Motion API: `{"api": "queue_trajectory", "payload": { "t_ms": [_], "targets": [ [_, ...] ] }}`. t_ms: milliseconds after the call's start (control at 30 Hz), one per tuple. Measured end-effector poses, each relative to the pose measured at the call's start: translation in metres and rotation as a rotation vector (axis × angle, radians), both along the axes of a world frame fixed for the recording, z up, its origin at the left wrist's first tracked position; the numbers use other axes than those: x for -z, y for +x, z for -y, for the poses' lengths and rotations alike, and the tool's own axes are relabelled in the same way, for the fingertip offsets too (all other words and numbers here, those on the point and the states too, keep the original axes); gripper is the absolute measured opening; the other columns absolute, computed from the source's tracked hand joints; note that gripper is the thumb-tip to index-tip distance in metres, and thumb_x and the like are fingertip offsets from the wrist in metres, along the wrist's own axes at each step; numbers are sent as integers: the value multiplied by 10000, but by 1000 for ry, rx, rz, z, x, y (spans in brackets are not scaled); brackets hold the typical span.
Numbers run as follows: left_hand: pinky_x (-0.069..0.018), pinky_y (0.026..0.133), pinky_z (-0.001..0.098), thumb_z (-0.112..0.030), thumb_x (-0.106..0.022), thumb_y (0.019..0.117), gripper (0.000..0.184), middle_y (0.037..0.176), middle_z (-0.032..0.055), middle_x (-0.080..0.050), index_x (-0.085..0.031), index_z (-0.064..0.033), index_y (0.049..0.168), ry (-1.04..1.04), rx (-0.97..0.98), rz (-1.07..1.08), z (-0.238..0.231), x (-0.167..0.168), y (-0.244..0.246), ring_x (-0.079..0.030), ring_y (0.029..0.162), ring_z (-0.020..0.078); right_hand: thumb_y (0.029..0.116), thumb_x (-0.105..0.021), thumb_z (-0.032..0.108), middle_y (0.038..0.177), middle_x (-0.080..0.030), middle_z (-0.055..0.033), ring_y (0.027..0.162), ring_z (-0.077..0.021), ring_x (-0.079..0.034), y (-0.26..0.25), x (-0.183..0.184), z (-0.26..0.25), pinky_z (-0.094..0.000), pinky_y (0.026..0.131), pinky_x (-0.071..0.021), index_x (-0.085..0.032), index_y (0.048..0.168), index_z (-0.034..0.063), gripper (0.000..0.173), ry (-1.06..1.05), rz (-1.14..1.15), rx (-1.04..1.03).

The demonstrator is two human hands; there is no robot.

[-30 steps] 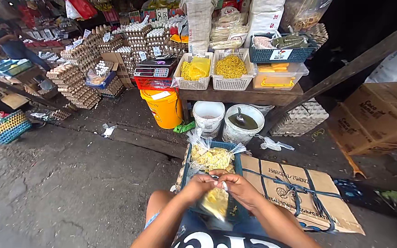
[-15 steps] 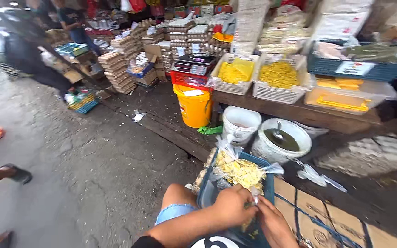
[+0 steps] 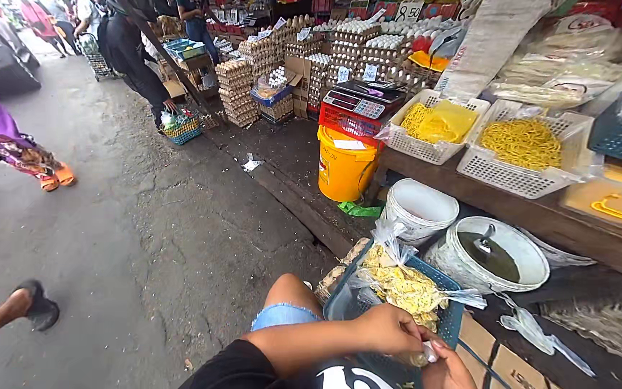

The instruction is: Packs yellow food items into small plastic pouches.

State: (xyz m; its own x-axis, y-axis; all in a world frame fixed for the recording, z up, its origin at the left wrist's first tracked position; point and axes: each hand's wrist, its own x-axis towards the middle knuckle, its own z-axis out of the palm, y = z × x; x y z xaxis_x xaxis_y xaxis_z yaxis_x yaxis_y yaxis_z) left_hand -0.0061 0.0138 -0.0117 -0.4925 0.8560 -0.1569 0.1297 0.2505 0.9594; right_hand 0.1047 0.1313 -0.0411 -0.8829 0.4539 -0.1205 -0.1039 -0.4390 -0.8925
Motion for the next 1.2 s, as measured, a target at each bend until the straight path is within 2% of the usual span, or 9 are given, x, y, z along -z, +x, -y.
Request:
{"api": "queue_trajectory", "payload": {
  "t_ms": [133,300,533,633,733,800,933,1100,1200],
  "targets": [
    [-543,868,437,-98,-660,963,254,1008,219,-698,-660,100,1122,35,-24,-38,9,-5,-2,-679,906,263,1019,-402,-5,986,-706,84,965,13,-646,4,5,-12,-204,920,-532,-680,999,59,286,325,-7,26],
    [-524,809,408,-175,-626,1011,304,938,197,-682,-645,109,1117,67,33,-4,19,-14,-3,-640,827,223,919,-599,-33,1131,-654,-110,1110,5,-588,14,7,-25,-180,1001,-485,-668,1049,-143,184,796,-120,-120],
    [-555,890,430,-38,-667,937,139,942,190,-722,-766,44,989,450,-80,-618,13,8,14,-697,946,304,961,-523,-68,872,-699,162,775,37,-661,18,-8,-15,-190,758,-570,-524,1086,113,220,393,37,-136],
    [-528,909,396,-58,-687,921,126,1036,226,-671,-793,-5,964,573,-109,-724,13,10,15,-644,998,314,954,-494,-85,1048,-705,149,904,44,-676,21,-15,-15,-203,827,-576,-427,1332,32,402,447,-41,-264],
    [-485,1014,415,-62,-653,940,131,1229,288,-616,-761,11,933,615,-128,-689,11,7,16,-604,1135,351,969,-509,-46,1064,-694,98,968,96,-633,21,-25,-12,-161,905,-540,-557,1206,-62,243,653,-59,-320],
    [-450,1079,431,-44,-615,964,150,1256,265,-617,-714,48,902,604,-145,-595,10,5,15,-579,1218,347,1004,-506,30,1029,-699,-59,957,52,-632,21,-28,-9,-183,915,-530,-606,1148,-157,256,838,5,-331],
    [-413,1117,432,23,-595,929,125,1174,199,-692,-674,71,844,466,-469,-340,23,15,-25,-596,1228,271,1051,-474,189,785,-656,-112,715,-164,-630,8,-24,6,-373,677,-539,-684,986,-29,310,1065,146,-333],
    [-527,998,349,-63,-561,1000,253,1256,215,-641,-615,139,1142,354,-531,14,17,25,-35,-636,1154,189,1076,-484,232,925,-691,-158,857,-229,-665,-3,-32,-7,-420,817,-546,-687,1093,-33,334,895,302,-431],
    [-542,1011,392,-238,-628,955,743,1348,218,-608,-285,105,1518,207,-215,194,20,32,-9,-654,1177,218,1074,-491,223,993,-693,-140,904,-166,-659,6,-21,-14,-354,855,-538,-671,1144,-31,319,734,312,-310]
  ]
}}
